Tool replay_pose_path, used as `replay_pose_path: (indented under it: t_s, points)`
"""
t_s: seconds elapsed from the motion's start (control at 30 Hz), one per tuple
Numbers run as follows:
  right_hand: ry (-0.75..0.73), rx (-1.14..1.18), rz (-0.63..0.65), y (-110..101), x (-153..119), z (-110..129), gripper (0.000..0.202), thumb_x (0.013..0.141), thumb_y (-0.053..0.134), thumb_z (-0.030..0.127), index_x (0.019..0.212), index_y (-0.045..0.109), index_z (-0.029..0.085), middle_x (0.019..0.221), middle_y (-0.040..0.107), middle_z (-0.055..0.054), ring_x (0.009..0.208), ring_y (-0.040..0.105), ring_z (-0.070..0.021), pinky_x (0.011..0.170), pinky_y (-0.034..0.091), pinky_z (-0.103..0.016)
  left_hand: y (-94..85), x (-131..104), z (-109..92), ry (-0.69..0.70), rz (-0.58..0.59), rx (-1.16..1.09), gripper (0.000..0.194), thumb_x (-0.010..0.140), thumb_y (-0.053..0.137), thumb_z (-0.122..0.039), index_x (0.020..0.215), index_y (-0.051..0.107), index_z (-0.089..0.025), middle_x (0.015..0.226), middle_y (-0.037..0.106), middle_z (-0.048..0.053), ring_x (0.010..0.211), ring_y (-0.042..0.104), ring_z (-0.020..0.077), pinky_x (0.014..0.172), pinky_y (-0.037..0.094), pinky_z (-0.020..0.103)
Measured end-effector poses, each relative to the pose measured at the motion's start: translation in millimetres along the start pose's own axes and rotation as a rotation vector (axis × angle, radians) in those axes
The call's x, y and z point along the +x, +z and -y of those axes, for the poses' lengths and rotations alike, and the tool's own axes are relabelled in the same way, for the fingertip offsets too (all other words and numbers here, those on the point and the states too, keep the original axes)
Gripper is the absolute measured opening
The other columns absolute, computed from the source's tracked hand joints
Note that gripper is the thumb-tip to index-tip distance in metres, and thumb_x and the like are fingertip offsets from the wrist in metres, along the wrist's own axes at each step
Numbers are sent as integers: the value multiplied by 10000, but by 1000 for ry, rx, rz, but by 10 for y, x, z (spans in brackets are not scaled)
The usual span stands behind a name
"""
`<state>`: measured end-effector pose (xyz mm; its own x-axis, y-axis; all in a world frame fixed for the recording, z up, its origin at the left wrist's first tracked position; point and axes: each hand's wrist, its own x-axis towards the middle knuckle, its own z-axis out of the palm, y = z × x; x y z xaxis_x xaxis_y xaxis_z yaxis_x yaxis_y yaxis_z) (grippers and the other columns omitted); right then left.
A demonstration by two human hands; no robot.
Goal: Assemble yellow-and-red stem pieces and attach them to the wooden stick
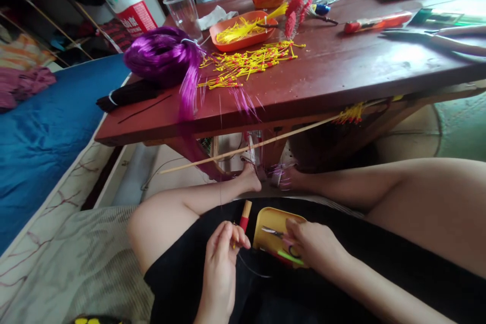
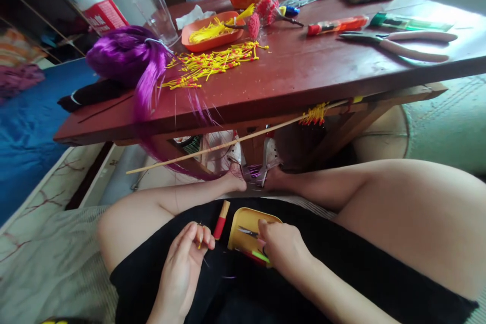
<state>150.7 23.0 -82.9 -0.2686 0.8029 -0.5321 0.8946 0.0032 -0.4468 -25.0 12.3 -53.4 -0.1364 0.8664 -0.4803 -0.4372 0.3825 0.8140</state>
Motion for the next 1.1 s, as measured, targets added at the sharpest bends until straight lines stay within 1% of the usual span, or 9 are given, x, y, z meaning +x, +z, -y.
replay_pose_path:
  t_s: [0.1, 0.2, 0.3, 0.43, 0.57, 0.63, 0.7, 0.9, 1.1]
  points:
    - [-148, 390, -103, -63, -148, 167, 122, 767, 483, 126, 854, 526, 199, 818, 632, -21, 756, 589, -170, 652, 424, -241, 8, -31, 14, -118, -10, -113, 271, 702, 661, -326, 553, 509, -160, 580, 524, -17, 590, 501, 125, 632, 430, 263]
    - [-303, 796, -222, -101, -237, 416, 308, 726, 577, 195, 1026, 513, 203, 1092, 543, -60, 989, 517, -206, 826, 419, -297, 50, -52, 75, -190, -39, -180, 247, 668, 693, -317, 568, 537, -153, 597, 566, -3, 613, 533, 136, 636, 447, 270]
    - [-397, 791, -258, -123, -210, 648, 414, 716, 630, 265, 1112, 532, 196, 1237, 451, -101, 1155, 391, -256, 960, 323, -381, 88, -62, 184, -274, -19, -259, 131, 663, 696, -247, 700, 611, -155, 668, 616, 7, 671, 579, 150, 634, 451, 248]
    - [-409, 936, -196, -163, -121, 694, 157, 831, 488, 282, 837, 610, 183, 991, 567, -71, 981, 508, -216, 885, 369, -359, 91, -84, 283, -413, 84, -312, 121, 696, 659, -246, 773, 622, -160, 723, 652, 18, 627, 615, 136, 553, 455, 212]
    - [-243, 1300, 4, -179, -144, 435, 272, 838, 478, 390, 1023, 485, 191, 768, 564, -3, 598, 537, -128, 563, 418, -253, 77, -126, 280, -578, 206, -269, 205, 726, 636, -306, 626, 580, -136, 580, 631, 15, 391, 559, 96, 371, 400, 172]
    - [-221, 1397, 117, -163, -194, 313, 287, 819, 511, 411, 979, 480, 174, 710, 564, 9, 553, 515, -109, 531, 396, -230, 86, -143, 277, -578, 256, -257, 264, 743, 614, -324, 569, 543, -139, 560, 631, 18, 343, 538, 90, 326, 382, 168]
    - [-256, 1416, 148, -130, -244, 248, 265, 798, 552, 407, 882, 506, 159, 688, 568, 8, 570, 510, -105, 552, 397, -226, 104, -156, 282, -565, 289, -237, 293, 769, 582, -344, 563, 532, -142, 555, 637, 22, 330, 539, 91, 318, 391, 170]
    - [-245, 1220, 3, -34, -287, 261, 240, 773, 600, 377, 742, 536, 148, 603, 535, 24, 522, 450, -90, 513, 360, -212, 133, -215, 232, -549, 274, -85, 367, 834, 463, -456, 679, 575, -143, 569, 644, 31, 362, 574, 102, 339, 400, 162]
    - [-192, 1150, -131, -157, -344, 139, 266, 785, 548, 425, 725, 508, 169, 645, 534, 11, 581, 490, -121, 517, 396, -215, 70, -223, 170, -420, 219, -66, 540, 761, 405, -655, 845, 610, -163, 879, 640, 69, 617, 626, 156, 469, 460, 232]
